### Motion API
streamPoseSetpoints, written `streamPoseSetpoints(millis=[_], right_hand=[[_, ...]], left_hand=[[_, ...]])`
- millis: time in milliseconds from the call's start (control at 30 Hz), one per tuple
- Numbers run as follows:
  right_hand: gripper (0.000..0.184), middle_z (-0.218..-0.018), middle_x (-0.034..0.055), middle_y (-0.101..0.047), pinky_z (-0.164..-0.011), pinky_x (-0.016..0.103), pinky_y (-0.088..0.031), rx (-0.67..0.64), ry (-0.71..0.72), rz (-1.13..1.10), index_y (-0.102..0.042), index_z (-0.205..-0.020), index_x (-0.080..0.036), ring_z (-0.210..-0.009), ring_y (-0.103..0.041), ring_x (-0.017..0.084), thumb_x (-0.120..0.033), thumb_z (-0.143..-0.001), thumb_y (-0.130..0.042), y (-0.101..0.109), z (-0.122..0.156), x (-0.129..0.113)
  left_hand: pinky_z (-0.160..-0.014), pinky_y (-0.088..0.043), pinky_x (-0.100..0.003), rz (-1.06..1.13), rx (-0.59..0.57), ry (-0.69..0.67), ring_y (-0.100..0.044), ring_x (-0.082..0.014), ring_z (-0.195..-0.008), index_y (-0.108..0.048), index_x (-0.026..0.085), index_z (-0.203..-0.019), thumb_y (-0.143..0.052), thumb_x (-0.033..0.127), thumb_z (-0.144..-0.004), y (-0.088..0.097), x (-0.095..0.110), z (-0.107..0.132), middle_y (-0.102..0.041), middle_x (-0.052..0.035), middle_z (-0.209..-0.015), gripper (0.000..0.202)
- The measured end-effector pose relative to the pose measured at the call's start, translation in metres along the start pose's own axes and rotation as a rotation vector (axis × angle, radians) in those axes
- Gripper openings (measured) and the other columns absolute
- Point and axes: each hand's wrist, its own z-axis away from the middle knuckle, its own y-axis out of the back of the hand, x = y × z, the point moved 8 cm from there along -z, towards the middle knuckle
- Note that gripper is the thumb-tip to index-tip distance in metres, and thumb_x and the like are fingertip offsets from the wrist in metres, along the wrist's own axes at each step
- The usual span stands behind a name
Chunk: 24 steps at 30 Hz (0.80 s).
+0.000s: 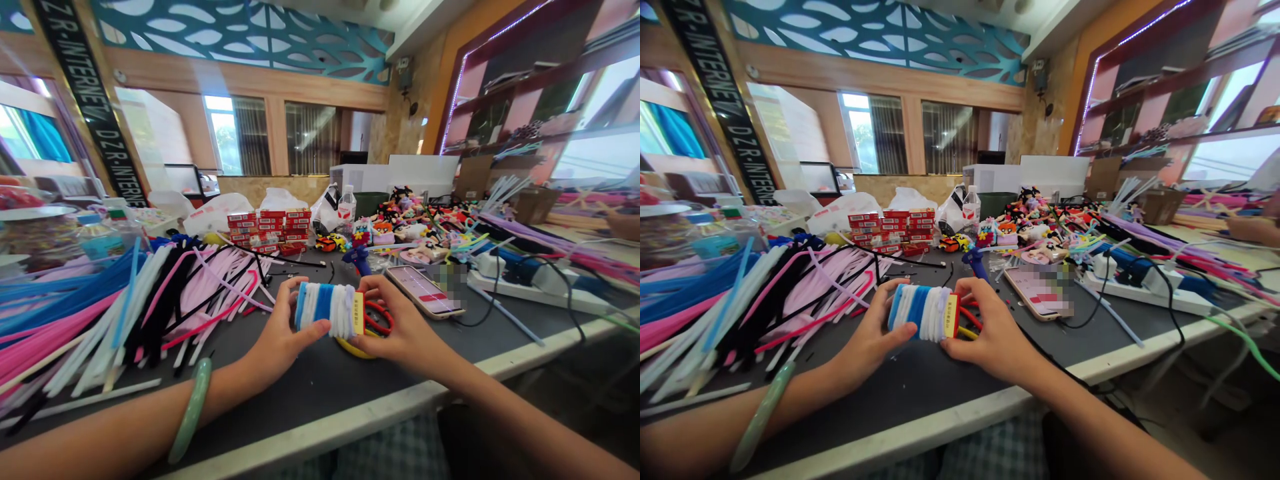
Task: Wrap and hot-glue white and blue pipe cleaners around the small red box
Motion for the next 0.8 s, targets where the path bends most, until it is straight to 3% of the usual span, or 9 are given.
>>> streamPoseSetpoints(millis=[167, 267, 467, 800], right_hand=[[0.042, -0.097, 0.0017, -0.053, -0.079, 0.034, -0.047, 0.072, 0.027, 0.054, -0.044, -0.098, -0.025, -0.09, -0.055, 0.019, -0.024, -0.063, -0.066, 0.005, 0.0, -0.001], [0.043, -0.097, 0.003, -0.055, -0.079, 0.035, -0.046, 0.108, 0.081, 0.15, -0.046, -0.1, -0.024, -0.089, -0.056, 0.021, -0.026, -0.063, -0.066, 0.006, 0.001, -0.005], [0.045, -0.098, 0.0063, -0.057, -0.079, 0.04, -0.044, 0.174, 0.166, 0.358, -0.045, -0.101, -0.024, -0.091, -0.055, 0.025, -0.028, -0.063, -0.068, 0.008, 0.005, -0.015], [0.049, -0.103, 0.0084, -0.059, -0.083, 0.043, -0.042, 0.153, 0.232, 0.42, -0.044, -0.103, -0.023, -0.097, -0.053, 0.027, -0.023, -0.059, -0.065, 0.0, 0.009, -0.026]], left_hand=[[-0.085, -0.047, -0.036, -0.107, -0.08, -0.042, -0.052, -0.0251, -0.109, -0.019, 0.027, -0.136, -0.077, 0.035, -0.062, -0.005, -0.001, 0.002, -0.041, -0.0117, -0.128, 0.094], [-0.09, -0.046, -0.04, -0.225, -0.064, -0.096, -0.046, -0.0295, -0.118, -0.014, 0.028, -0.142, -0.078, 0.037, -0.061, -0.002, 0.0, 0.001, -0.034, -0.0142, -0.137, 0.103], [-0.107, -0.029, -0.052, -0.489, 0.008, -0.263, -0.034, -0.0326, -0.129, -0.02, 0.029, -0.142, -0.078, 0.045, -0.058, 0.001, 0.01, 0.0, -0.034, -0.0111, -0.138, 0.103], [-0.106, -0.026, -0.056, -0.719, 0.068, -0.396, -0.034, -0.0332, -0.124, -0.027, 0.03, -0.14, -0.074, 0.058, -0.057, 0.0, 0.019, 0.006, -0.035, -0.0105, -0.132, 0.099]])
